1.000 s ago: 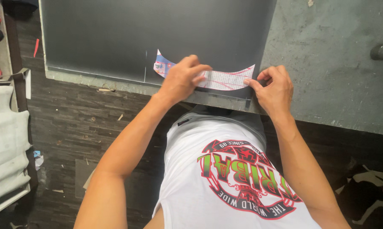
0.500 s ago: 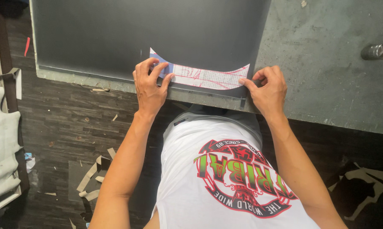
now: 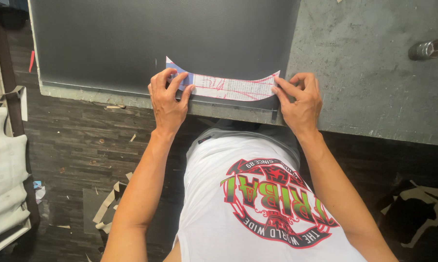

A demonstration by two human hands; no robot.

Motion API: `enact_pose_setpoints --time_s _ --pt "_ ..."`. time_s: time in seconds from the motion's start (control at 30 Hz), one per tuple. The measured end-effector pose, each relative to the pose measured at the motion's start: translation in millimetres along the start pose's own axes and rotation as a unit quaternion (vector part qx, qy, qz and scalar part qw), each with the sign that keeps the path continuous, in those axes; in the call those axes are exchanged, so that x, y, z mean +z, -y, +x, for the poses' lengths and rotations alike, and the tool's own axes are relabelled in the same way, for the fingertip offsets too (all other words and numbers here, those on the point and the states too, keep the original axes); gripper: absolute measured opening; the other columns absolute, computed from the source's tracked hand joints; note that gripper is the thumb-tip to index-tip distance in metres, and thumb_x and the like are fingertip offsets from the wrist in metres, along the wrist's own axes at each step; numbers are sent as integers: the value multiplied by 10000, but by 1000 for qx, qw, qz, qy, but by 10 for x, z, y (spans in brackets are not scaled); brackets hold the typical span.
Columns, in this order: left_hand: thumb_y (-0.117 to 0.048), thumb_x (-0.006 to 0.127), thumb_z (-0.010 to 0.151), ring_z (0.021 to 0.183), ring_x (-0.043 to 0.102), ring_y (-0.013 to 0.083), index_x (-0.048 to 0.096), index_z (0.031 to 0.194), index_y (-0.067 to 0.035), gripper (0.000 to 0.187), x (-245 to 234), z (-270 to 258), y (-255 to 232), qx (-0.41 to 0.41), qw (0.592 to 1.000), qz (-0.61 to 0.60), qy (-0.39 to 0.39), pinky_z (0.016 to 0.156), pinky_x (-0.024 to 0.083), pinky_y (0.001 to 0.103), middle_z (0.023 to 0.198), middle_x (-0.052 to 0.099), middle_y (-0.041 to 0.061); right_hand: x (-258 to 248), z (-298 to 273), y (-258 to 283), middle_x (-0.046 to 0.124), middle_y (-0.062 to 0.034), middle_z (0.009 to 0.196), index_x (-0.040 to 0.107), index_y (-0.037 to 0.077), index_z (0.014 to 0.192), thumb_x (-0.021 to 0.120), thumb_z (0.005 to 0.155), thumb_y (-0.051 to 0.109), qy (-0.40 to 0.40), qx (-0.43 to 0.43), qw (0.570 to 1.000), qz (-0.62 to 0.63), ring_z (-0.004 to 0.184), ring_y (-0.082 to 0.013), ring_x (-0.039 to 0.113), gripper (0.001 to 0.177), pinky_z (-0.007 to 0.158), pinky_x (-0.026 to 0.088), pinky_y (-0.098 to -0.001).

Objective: The person places a beige template on a black sheet and secures it with three metal weights. Using shears, they cut the black material around the template's edges. After cutting, they remove the template and weights, then place a printed paper pattern on the cut piece.

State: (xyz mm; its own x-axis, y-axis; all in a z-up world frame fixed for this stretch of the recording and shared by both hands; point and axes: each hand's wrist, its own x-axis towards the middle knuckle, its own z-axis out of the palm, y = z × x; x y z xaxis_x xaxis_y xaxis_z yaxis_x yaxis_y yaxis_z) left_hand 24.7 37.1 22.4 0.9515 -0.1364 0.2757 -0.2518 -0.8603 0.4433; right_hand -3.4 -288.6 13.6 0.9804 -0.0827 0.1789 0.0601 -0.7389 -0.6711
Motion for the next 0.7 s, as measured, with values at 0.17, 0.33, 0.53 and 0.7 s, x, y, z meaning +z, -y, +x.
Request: enact_pose_setpoints --time_s 0.17,0.33,0.53,0.7 --pt "-239 829 951 1205 532 250 730 1231 -103 327 19 -11 4 13 1000 5 -4 1055 409 414 1337 574 62 5 -46 -15 542 -37 1073 821 217 1193 862 913 196 -7 -19 1000 -12 881 -198 504 284 765 477 -345" --pt "-217 834 936 1207 551 268 736 1220 -104 321 -14 -13 -15 8 1000 -1 -17 1046 419 419 1327 595 69 15 -20 -4 550 -53 1048 815 211 1166 851 895 186 -11 -16 1000 -13 873 -224 507 274 748 476 -355" --pt "-197 813 911 1199 571 285 742 1191 -103 303 -50 50 -133 4 999 1 -33 1040 427 424 1315 612 72 -13 29 47 573 -30 1000 813 229 1120 818 860 192 -22 -10 1000 -7 821 -216 519 262 721 482 -353" --pt "-227 805 902 1164 569 266 744 1202 -101 331 -20 17 -83 -3 1000 -4 -28 1038 410 424 1322 613 69 9 8 39 562 -7 996 814 234 1107 819 841 209 -17 9 1000 0 812 -191 513 267 711 486 -339"
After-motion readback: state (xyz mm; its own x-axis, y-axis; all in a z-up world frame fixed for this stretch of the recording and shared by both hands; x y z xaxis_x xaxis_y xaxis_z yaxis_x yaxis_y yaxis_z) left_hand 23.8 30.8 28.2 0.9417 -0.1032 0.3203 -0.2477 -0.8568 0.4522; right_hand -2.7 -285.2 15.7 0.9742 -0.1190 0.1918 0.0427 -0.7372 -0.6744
